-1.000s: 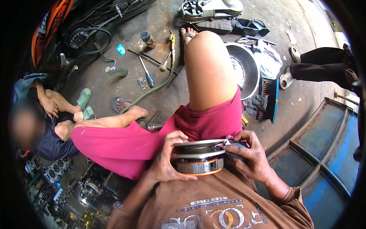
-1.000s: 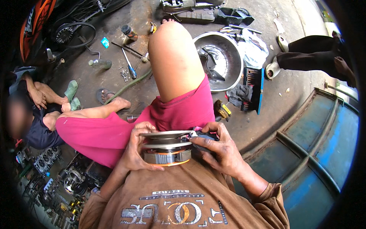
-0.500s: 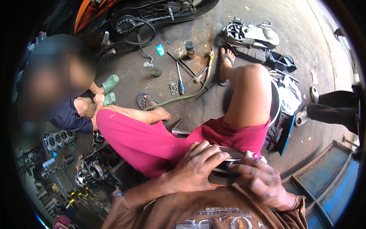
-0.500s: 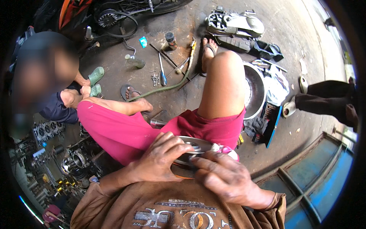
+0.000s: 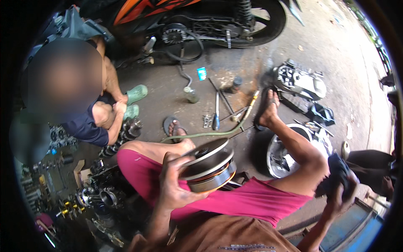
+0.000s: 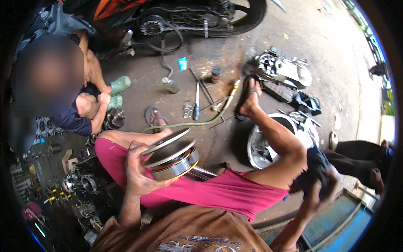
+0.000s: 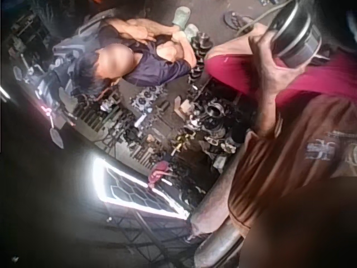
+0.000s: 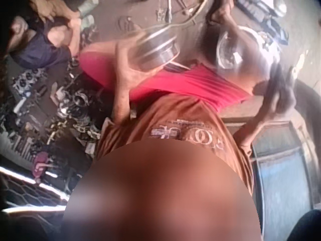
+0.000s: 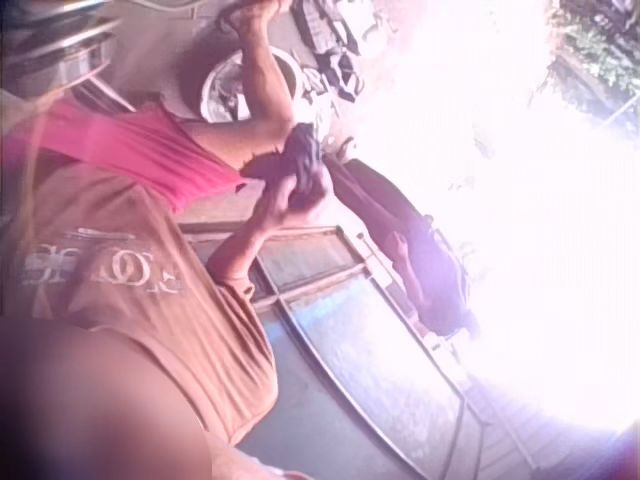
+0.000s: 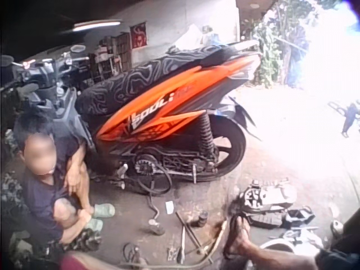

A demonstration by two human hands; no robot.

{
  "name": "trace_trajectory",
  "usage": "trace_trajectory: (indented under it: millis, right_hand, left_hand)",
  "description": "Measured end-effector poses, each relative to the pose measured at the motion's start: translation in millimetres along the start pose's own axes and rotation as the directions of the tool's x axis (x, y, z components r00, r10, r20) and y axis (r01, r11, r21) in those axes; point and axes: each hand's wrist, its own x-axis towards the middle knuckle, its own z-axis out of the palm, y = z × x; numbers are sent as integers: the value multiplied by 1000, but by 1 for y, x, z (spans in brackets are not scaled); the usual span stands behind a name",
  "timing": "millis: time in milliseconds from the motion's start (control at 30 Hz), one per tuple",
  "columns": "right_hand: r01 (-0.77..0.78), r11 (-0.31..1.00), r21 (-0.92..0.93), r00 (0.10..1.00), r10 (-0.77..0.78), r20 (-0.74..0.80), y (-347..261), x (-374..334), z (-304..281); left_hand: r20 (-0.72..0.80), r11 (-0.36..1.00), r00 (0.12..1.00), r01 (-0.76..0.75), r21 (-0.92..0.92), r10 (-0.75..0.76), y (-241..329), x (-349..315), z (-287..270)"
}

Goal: The person sits on the floor and works on the rear transmission of a motorcycle. They handle a clutch pulley and drive belt, wipe the pulley with a cloth, and route the belt around the pulley and sprocket while another person assists nearby.

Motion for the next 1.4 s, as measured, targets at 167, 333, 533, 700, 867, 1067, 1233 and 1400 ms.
trace_trajectory:
  millis: [167, 333, 533, 700, 867, 1067, 1233, 1400]
  right_hand:
    - [367, 854, -369, 409, 208, 888, 103, 13, 201]
    - [-282, 878, -386, 684, 466, 561, 252, 48, 390]
    - [-384, 628, -677, 708, 671, 221, 342, 84, 492]
    - [-635, 716, -288, 665, 697, 268, 325, 69, 466]
    - [-829, 370, 419, 541, 343, 768, 219, 69, 338]
    - [-114, 828, 549, 320, -493, 809, 38, 69, 280]
    - [-230, 852, 471, -767, -456, 451, -108, 25, 287]
    - [-408, 853, 326, -848, -486, 211, -154, -25, 296]
  left_hand:
    - [-45, 997, 997, 69, 18, -68, -24, 34, -13]
    - [-27, 975, 991, 136, 178, -134, -48, 44, -14]
    - [-60, 907, 977, 213, 363, -205, -67, 56, -10]
    - [-118, 897, 975, 217, 385, -186, -68, 56, -14]
    - [-133, 917, 987, 132, 376, -87, -58, 44, -27]
    - [-202, 916, 978, 29, 401, 57, -20, 22, -61]
    - [-189, 866, 964, -71, 495, 187, -15, 20, -85]
    - [-266, 829, 943, -19, 558, 201, -41, 28, -96]
